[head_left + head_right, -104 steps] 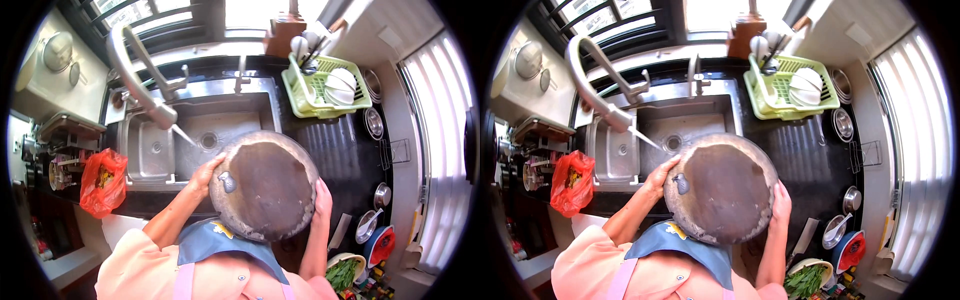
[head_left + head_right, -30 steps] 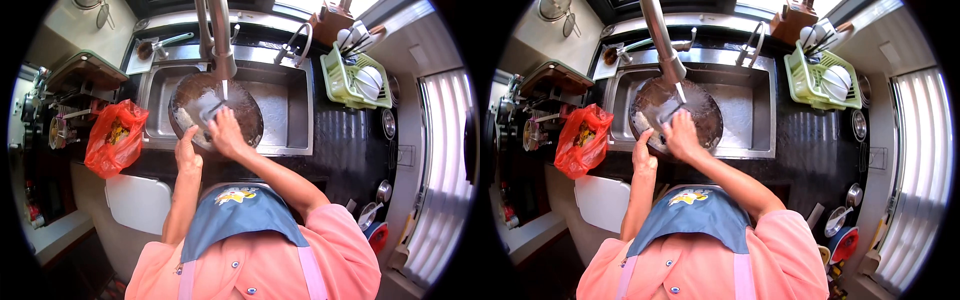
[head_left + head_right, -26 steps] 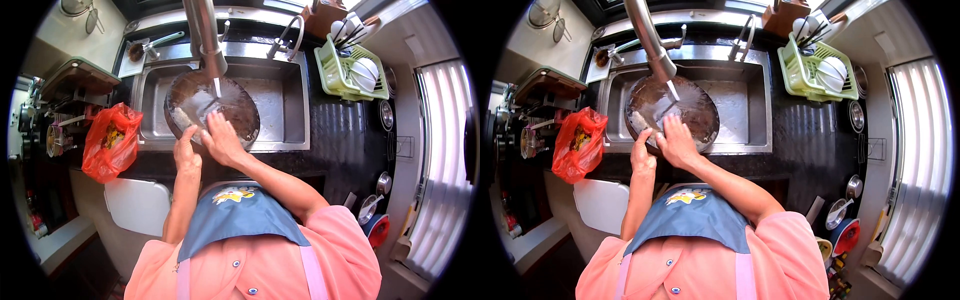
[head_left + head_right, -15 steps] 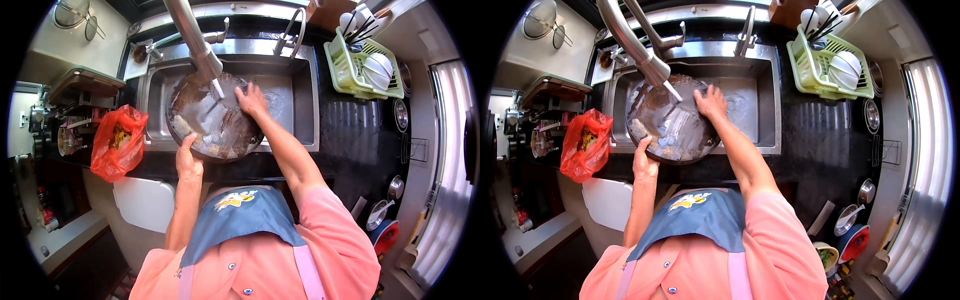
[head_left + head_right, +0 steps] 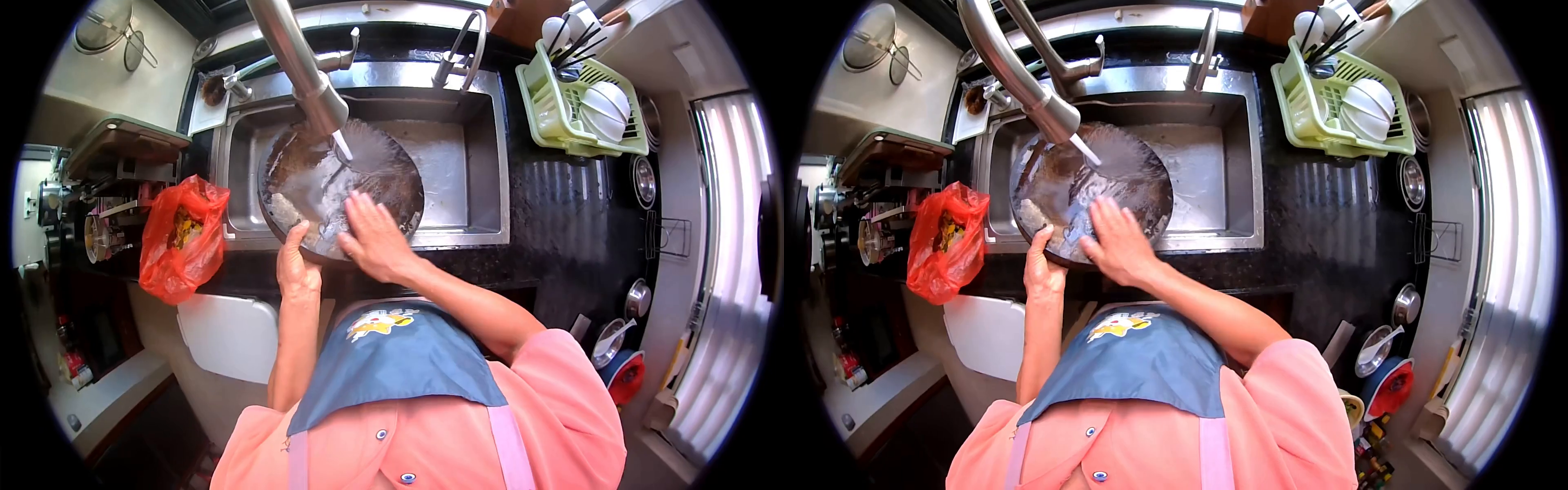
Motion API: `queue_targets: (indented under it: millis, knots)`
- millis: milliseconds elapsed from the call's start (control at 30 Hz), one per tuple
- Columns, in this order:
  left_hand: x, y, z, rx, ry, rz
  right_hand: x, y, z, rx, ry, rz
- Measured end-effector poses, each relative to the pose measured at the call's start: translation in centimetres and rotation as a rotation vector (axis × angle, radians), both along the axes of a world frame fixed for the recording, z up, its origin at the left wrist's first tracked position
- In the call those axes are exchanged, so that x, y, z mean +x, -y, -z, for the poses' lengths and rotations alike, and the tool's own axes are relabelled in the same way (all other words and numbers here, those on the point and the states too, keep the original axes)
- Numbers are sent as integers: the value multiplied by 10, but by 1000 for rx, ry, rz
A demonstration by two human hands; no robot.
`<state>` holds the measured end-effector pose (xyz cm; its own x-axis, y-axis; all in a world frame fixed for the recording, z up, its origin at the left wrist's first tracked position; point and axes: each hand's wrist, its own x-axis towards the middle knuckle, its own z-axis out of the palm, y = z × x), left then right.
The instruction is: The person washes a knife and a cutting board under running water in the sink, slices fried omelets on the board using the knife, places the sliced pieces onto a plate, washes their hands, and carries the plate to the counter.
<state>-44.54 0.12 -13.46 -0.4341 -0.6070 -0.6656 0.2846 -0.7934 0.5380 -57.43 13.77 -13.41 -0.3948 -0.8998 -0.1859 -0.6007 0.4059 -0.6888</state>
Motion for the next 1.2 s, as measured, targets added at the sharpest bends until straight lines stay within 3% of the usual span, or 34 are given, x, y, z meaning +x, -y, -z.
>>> queue_targets:
  millis: [133,200,267,333,367,400,433,500,667,733,800,867,1000,1033,1067,1100,1167,1200]
  knots:
    - [5,-4,1,2,16,-16,-41,-1,50,118,-114,187]
    - [7,-5,2,3,30,-4,-105,3,53,359,131,258]
    - [10,-4,5,-4,30,1,-107,0,61,522,71,576]
    - [16,-10,0,-31,39,-18,-74,-4,73,147,-196,384]
    - [20,-14,-5,-20,52,-23,-54,2,44,117,-179,250]
    - [21,-17,-12,-12,62,-22,-44,12,-14,47,113,99]
    - [23,-18,-16,-4,71,-16,-21,21,-30,-56,276,24]
    - [35,-20,-5,22,48,-52,14,45,-22,-209,101,-239]
    - [40,-21,-15,41,81,-30,-41,99,47,-99,-206,-29]
    - [40,-23,-15,41,87,-33,-98,92,21,145,126,87]
    - [40,-23,-15,29,96,-34,-138,71,85,201,118,352]
    - [39,-21,-18,23,72,-40,-146,41,115,400,22,497]
    - [42,-23,-15,63,73,-58,-82,19,72,21,-300,315]
    - [42,-22,-14,68,54,-51,-56,25,57,-199,-275,236]
    - [42,-22,-14,71,33,-42,-35,38,9,-304,-75,114]
    - [42,-22,-13,73,12,-32,-17,51,-20,-222,91,-50]
    - [44,-23,-11,64,16,-67,14,86,-25,-232,244,-277]
    - [45,-24,-8,61,22,-84,21,107,-10,-318,118,-328]
